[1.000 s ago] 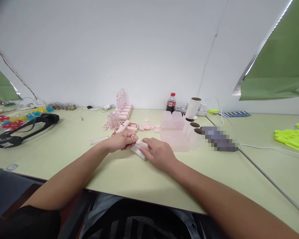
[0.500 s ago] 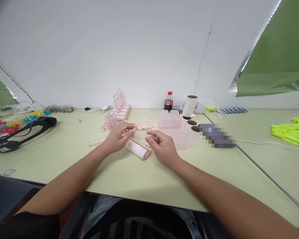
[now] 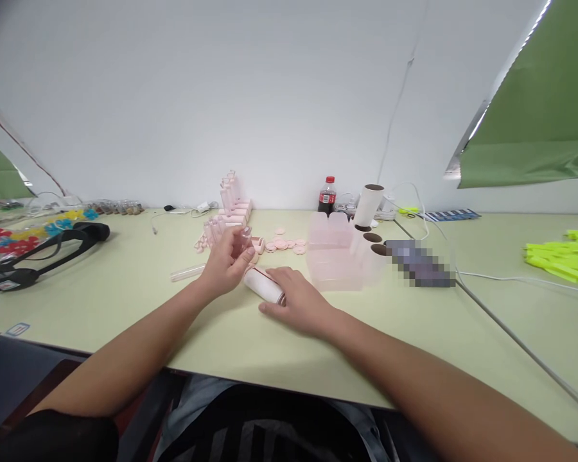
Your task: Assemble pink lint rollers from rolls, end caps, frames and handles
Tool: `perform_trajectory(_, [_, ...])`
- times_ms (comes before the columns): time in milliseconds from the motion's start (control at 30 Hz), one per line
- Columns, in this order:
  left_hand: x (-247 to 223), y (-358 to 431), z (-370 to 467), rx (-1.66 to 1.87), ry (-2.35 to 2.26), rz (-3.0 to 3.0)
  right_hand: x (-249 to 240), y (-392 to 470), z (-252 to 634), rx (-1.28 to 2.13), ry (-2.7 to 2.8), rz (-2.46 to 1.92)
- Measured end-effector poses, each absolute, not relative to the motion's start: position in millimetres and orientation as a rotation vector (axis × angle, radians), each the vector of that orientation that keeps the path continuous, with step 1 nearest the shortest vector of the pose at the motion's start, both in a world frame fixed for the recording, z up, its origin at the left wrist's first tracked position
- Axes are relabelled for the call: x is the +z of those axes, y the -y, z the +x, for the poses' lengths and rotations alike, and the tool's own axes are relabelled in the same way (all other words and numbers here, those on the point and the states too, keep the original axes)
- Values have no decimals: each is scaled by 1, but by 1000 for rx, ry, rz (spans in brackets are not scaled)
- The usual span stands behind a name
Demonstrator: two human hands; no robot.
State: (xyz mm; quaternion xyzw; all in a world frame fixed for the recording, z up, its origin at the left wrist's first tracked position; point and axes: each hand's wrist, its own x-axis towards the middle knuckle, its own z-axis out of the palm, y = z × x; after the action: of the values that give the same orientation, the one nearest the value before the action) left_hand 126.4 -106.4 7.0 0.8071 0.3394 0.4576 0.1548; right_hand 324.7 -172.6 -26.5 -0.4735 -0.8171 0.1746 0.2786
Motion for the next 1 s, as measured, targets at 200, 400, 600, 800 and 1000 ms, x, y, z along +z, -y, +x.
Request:
perform_trajectory(200, [2, 113, 131, 1276, -779, 2269, -23, 180, 317, 208, 2362, -1357])
perform_trajectory(400, [1, 113, 132, 1251, -703, 2270, -23, 178, 320, 293, 2212, -1343])
perform_trajectory(600, [0, 110, 129, 1269, -660, 2214, -19, 173, 325, 452, 1748, -1266])
perform_trajectory(800, [5, 113, 130, 1161, -602, 2358, -7, 172, 329, 899, 1184, -998])
perform_trajectory(1000, [8, 115, 133, 1100, -707, 2405, -3, 176, 325, 1141, 1001, -823])
